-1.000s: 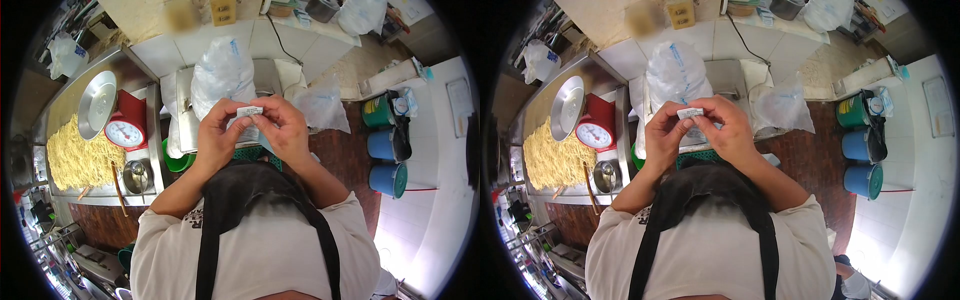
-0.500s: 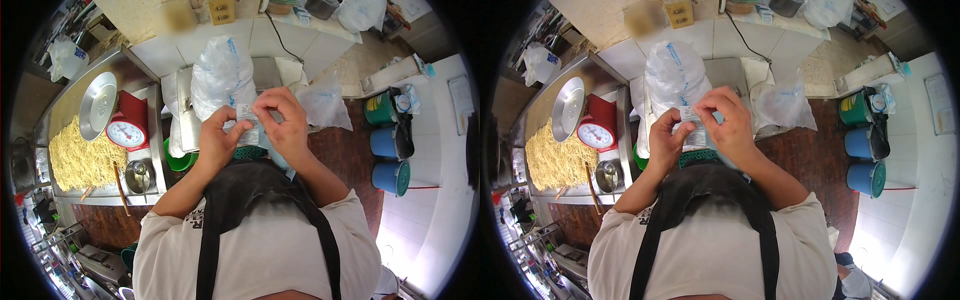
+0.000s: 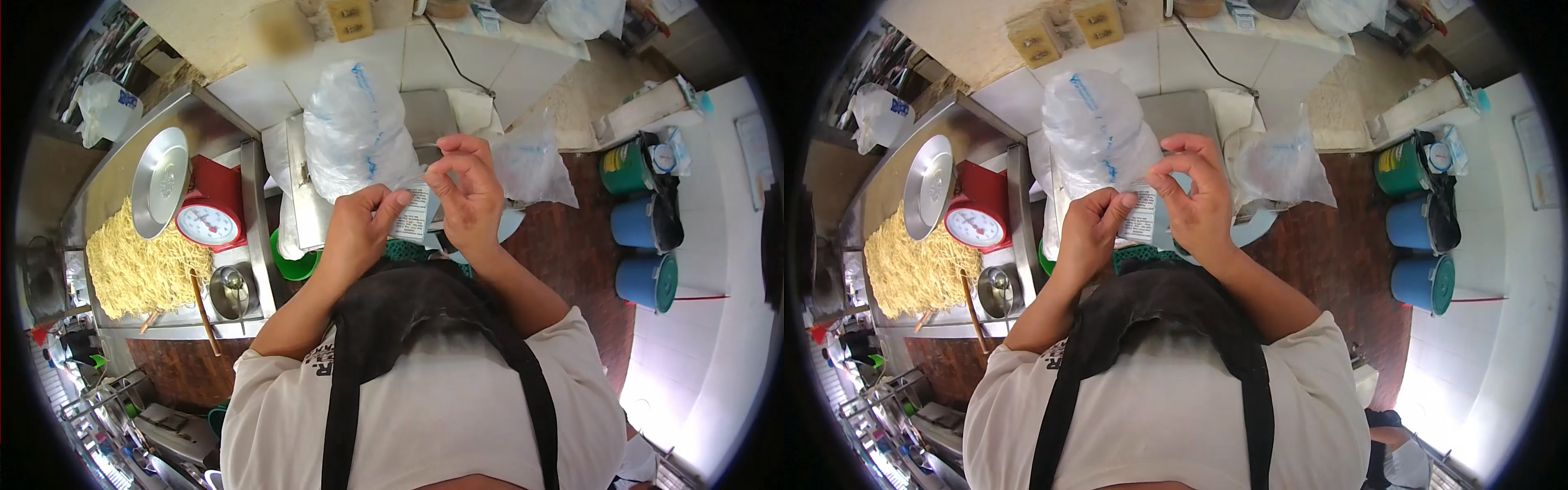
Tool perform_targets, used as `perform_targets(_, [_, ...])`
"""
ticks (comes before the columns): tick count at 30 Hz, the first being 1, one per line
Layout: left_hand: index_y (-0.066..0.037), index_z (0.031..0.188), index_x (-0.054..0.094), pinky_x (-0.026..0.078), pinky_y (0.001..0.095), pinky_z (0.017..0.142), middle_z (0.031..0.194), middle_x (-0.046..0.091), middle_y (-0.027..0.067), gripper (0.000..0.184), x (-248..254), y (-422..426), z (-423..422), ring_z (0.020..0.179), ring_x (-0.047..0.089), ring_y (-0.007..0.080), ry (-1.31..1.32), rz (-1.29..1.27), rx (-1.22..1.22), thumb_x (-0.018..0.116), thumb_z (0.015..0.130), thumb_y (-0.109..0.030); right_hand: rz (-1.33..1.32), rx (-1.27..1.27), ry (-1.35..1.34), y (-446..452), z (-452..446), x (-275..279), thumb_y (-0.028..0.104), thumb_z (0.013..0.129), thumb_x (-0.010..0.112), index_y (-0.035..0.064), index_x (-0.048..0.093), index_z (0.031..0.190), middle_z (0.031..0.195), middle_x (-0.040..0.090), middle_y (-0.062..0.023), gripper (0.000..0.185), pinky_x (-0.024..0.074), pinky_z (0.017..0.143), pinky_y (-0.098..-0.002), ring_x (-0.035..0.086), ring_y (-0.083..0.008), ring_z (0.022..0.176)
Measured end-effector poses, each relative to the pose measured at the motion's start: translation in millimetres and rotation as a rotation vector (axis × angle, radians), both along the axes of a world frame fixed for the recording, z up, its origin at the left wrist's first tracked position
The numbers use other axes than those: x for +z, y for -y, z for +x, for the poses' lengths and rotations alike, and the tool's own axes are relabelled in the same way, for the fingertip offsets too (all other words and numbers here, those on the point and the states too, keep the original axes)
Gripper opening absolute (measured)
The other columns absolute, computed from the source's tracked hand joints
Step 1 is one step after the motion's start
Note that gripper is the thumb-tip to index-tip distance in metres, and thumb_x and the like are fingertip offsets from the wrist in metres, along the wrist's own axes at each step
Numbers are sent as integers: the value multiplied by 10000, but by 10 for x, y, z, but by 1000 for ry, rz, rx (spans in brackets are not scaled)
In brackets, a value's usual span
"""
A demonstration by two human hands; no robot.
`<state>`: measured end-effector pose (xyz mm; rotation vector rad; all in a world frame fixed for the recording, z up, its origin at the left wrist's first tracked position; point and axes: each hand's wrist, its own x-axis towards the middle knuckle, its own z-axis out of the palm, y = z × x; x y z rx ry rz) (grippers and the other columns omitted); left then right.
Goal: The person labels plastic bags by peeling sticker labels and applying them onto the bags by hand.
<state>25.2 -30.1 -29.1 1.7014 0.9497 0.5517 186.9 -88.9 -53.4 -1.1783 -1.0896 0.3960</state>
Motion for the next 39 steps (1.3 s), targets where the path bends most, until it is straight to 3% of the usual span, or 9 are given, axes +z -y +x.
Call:
perform_targets(8, [17, 738, 599, 339, 276, 532, 602, 497, -9, 381, -226, -86, 46, 603, 369, 71, 51, -187, -36, 630, 973, -281, 136, -86, -154, -3, 140, -13, 59, 851, 731, 33, 596, 1024, 1146, 540, -101, 222, 438, 942, -311, 530, -199, 1091])
perform_targets(16, [-28, 915, 581, 394, 235, 694, 786, 554, -24, 211, -201, -64, 100, 760, 473, 64, 282, -75, -42, 679, 943, -213, -238, 396, -113, 83, 205, 62, 76, 837, 747, 64, 139, 1551, 1017, 625, -94, 938, 449, 938, -334, 600, -172, 965])
perform_targets(19, [4, 1140, 577, 417, 277, 900, 1096, 599, 71, 365, -275, -158, 118, 990, 557, 142, 606, -94, -167, 711, 913, -248, -271, 362, -212, 86, 174, 76, 62, 850, 742, 53, 98, 1552, 944, 619, -63, 952, 446, 892, -273, 577, -127, 915])
perform_targets(23, [13, 1438, 426, 304, 370, 1119, 1456, 415, 160, 633, -101, -187, 191, 1314, 460, 273, 518, -136, -339, 645, 934, -301, -204, 415, -348, 50, 85, 172, 43, 846, 729, 56, 140, 1544, 880, 614, -40, 913, 458, 864, -279, 579, -120, 859])
perform_targets(27, [75, 1365, 488, 333, 416, 1109, 1430, 477, 208, 595, 42, -244, 150, 1320, 464, 311, 541, -44, -230, 459, 973, -373, -5, 456, -429, -60, 112, 227, 21, 844, 722, 59, 291, 1487, 984, 610, -41, 775, 457, 861, -275, 565, -123, 896])
perform_targets(29, [62, 1310, 516, 408, 476, 1045, 1136, 655, 239, 486, 130, -333, -3, 1194, 565, 376, 722, -3, -140, 481, 953, -266, 12, 379, -365, -91, 292, 189, 40, 871, 696, 54, 410, 1391, 1078, 588, -50, 594, 456, 869, -278, 557, -125, 929])
perform_targets(31, [20, 1259, 529, 454, 510, 989, 868, 625, 131, 372, 326, -435, -127, 966, 641, 328, 734, 227, -65, 528, 930, -154, -62, 331, -311, -149, 540, 163, 74, 900, 666, 46, 512, 1276, 1147, 567, -54, 408, 449, 886, -279, 551, -129, 962])
perform_targets(34, [8, 1189, 632, 499, 408, 897, 871, 615, 82, 373, 746, -430, -210, 853, 644, 238, 273, 319, 248, 656, 913, -241, -226, 321, -309, -376, 828, 182, 165, 942, 618, 33, 602, 1152, 1168, 556, -44, 248, 432, 907, -273, 539, -130, 1005])
perform_targets(39, [-39, 1233, 640, 502, 318, 726, 822, 623, 74, 492, 932, -695, 364, 721, 589, 157, -303, 734, 254, 790, 801, -221, -343, 387, -290, -901, 842, 255, 255, 979, 568, 38, 628, 1149, 1150, 592, -49, 282, 428, 908, -277, 547, -136, 1042])
